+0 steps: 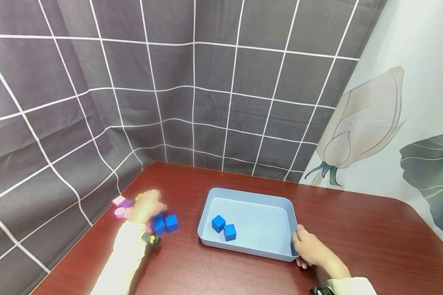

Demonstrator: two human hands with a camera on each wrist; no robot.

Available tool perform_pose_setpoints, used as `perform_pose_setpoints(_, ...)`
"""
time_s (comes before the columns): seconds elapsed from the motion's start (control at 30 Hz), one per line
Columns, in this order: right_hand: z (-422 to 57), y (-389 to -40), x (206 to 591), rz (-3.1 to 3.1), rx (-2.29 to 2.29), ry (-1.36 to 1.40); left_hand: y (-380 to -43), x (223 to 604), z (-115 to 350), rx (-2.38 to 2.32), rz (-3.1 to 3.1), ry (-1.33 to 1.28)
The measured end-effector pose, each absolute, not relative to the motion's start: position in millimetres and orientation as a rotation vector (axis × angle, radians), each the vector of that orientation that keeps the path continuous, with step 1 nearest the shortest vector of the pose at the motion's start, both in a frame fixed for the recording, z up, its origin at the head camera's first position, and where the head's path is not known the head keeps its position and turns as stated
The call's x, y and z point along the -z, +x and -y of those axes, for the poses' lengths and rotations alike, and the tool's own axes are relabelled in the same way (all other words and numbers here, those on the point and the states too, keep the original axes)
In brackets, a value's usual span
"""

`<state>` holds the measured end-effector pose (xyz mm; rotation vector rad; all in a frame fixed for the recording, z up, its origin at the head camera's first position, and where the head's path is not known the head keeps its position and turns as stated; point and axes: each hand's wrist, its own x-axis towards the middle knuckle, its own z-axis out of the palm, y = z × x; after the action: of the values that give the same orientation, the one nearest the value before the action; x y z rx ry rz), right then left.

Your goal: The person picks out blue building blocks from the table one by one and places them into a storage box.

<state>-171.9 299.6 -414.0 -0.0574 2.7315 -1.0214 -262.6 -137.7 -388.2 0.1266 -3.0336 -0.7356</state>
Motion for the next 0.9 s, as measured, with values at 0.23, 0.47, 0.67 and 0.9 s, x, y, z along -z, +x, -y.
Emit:
perform_pose_setpoints(0.23,-298.9,-171.5,413.9,-2.749,1.025,-0.053,-264.5,390.6,137.6,0.748,3.019,0.13)
perform_pose_setpoints(0.47,-298.6,-170.4,414.3,-2.751,1.037,-0.046,-265.2,392.6,136.7,0.744,2.991,0.119)
perform_pose_setpoints(0.67,-298.7,-170.7,414.7,-2.753,1.034,-0.063,-263.2,393.3,134.6,0.703,2.97,0.092)
perform_pose_setpoints(0.9,-298.8,-172.1,414.7,-2.749,1.046,-0.101,-261.9,391.6,130.1,0.623,2.972,0.031)
